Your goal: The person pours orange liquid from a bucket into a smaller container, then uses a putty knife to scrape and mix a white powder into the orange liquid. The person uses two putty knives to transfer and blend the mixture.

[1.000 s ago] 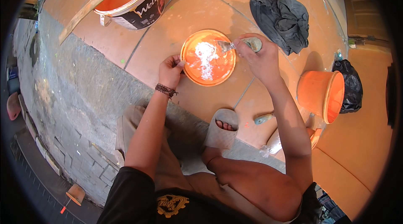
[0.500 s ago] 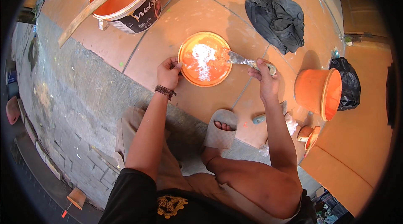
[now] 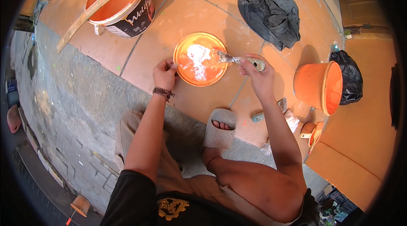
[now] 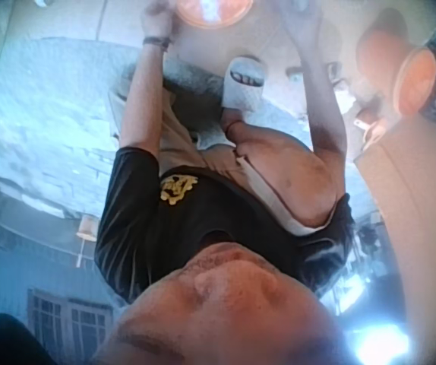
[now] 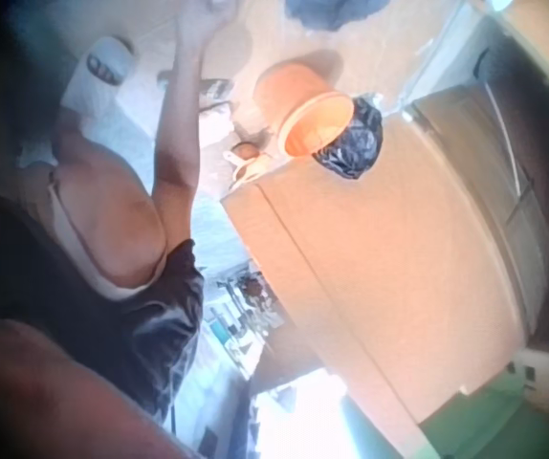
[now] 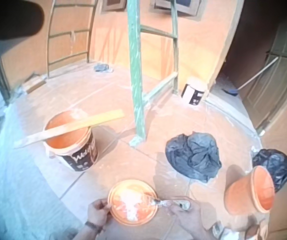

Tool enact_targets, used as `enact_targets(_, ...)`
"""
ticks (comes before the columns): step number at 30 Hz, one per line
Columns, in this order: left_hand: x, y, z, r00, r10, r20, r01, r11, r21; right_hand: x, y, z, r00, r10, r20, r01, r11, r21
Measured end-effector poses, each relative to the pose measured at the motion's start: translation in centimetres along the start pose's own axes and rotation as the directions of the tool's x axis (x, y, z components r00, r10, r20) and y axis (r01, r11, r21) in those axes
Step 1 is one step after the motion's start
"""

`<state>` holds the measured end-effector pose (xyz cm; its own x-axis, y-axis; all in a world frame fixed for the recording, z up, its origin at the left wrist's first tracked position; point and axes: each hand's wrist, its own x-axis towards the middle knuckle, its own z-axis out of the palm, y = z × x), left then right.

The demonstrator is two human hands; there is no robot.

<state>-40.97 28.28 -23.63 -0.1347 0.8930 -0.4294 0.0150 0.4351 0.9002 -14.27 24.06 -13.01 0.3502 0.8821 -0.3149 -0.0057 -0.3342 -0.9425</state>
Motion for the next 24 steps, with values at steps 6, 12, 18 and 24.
enact_targets(6, -1.5, 2.8, 0.8, 0.953, 0.223, -0.205, -0.126, 0.907, 0.401, -2.6, 5.1, -4.0, 0.980, 0.196, 0.025, -0.187, 0.879, 0.438)
enact_targets(12, -11.6, 1.8, 5.2, 0.875, 0.337, 0.349, -0.485, 0.590, 0.645, -4.5, 5.7, -3.0, 0.967, -0.240, 0.080, 0.227, 0.963, 0.148)
enact_targets(18, -17.7, -1.6, 17.2, 0.547, 0.179, 0.818, -0.830, 0.240, 0.503, -4.5, 2.6, -3.2, 0.907, -0.380, 0.179, 0.395, 0.917, -0.058)
enact_targets(24, -16.0, -7.0, 23.8, 0.609, -0.200, 0.768, -0.687, 0.351, 0.636, -3.2, 2.5, -3.5, 0.936, -0.283, 0.210, 0.305, 0.949, -0.081)
